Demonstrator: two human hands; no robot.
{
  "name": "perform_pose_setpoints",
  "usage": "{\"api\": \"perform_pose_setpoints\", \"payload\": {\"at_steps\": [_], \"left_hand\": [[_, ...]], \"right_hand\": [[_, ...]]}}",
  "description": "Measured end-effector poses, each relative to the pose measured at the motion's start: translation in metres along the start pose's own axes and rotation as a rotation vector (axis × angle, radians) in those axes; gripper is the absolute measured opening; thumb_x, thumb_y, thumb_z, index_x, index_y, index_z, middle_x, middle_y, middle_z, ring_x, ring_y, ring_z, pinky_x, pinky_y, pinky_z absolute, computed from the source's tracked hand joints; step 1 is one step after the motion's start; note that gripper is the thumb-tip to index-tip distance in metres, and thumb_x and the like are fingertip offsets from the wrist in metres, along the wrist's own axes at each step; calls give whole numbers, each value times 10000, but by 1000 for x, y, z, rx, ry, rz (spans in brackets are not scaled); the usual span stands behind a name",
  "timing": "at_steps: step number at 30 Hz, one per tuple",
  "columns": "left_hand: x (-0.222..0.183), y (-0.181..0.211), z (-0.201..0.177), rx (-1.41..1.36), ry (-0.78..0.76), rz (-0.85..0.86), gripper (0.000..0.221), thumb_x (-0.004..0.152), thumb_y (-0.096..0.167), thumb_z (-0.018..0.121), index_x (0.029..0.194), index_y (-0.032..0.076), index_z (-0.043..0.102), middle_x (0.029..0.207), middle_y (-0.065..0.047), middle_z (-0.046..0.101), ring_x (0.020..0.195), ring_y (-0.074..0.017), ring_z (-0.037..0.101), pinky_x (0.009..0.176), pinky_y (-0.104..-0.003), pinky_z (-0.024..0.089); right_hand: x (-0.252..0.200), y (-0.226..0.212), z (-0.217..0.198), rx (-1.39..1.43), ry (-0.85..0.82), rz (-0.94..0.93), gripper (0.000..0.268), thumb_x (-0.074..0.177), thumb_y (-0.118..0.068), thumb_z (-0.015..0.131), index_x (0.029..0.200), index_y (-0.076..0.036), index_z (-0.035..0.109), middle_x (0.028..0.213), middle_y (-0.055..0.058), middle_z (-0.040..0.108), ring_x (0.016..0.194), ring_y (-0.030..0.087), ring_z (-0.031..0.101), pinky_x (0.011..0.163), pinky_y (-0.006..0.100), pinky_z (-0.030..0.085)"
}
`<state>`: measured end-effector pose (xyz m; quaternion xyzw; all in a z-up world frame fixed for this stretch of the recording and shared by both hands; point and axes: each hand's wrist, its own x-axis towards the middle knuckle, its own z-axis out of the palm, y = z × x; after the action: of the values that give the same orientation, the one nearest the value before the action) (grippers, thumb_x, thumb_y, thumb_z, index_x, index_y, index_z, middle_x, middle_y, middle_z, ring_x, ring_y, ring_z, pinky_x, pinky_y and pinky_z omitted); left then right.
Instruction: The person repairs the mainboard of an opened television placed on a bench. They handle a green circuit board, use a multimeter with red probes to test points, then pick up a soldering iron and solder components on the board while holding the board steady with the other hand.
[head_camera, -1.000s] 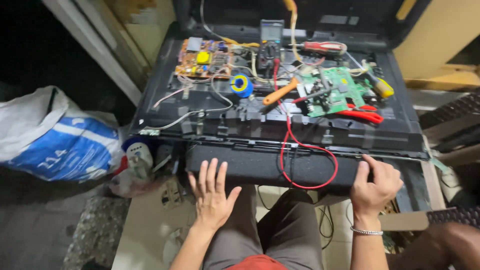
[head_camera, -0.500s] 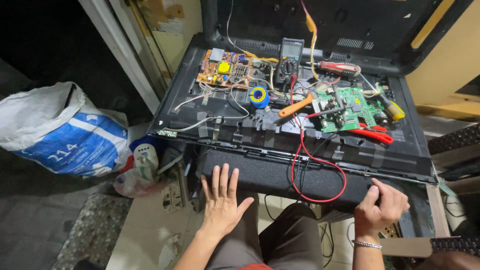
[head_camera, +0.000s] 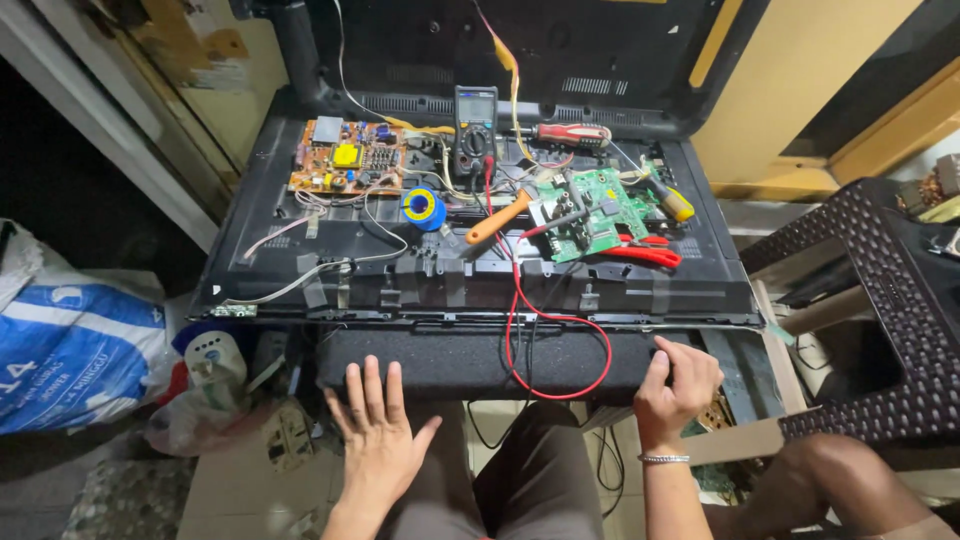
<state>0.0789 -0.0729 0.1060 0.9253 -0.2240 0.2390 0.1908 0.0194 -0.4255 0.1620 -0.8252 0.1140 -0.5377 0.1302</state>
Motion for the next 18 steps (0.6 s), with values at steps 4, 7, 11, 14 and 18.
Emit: {"api": "perform_pose_setpoints", "payload": {"at_steps": [4, 7, 11, 14, 18], "left_hand": [[1, 4, 4, 18, -27, -12, 1142, 739, 528, 776, 1538, -14, 167, 1611, -267, 120, 1496, -487, 105, 1139, -775, 116], [-5, 6, 3, 56, -78, -56, 1158, 738, 523, 787, 1537, -35, 162, 1613, -290, 103, 1496, -499, 93, 1139, -774, 116], [-22, 17, 8, 11, -155, -53, 1162, 739, 512, 797, 1547, -47, 179, 1615, -331, 92, 1490, -539, 74, 1148, -747, 117], [-33, 24, -3, -24, -308, -90, 1140, 752, 488, 806, 1558, -26, 184, 1621, -321, 87, 1492, -531, 62, 1156, -714, 102], [-48, 23, -10, -144, -380, -139, 1090, 803, 422, 803, 1602, 16, 183, 1667, -268, 92, 1540, -474, 71, 1215, -656, 83]], "right_hand": [[-1, 6, -1, 30, -8, 0, 149, 927, -24, 633, 1035, -53, 732, 1005, 106, 699, 977, 293, 634, 948, 424, 449], [-10, 12, 2, 55, -45, -15, 170, 925, -22, 627, 1049, -55, 739, 1029, 114, 696, 1000, 303, 630, 980, 445, 445], [-19, 26, 3, 41, -37, -34, 176, 968, -30, 618, 1079, -60, 751, 1048, 114, 691, 1002, 300, 618, 991, 417, 434], [-31, 32, 1, 64, -59, -35, 176, 1002, -39, 590, 1097, -49, 738, 1090, 108, 696, 1032, 290, 592, 1015, 409, 417], [-50, 21, -2, 63, -88, -68, 213, 1153, -107, 510, 1141, 1, 693, 1230, 140, 656, 1207, 324, 556, 1153, 462, 396]]}}
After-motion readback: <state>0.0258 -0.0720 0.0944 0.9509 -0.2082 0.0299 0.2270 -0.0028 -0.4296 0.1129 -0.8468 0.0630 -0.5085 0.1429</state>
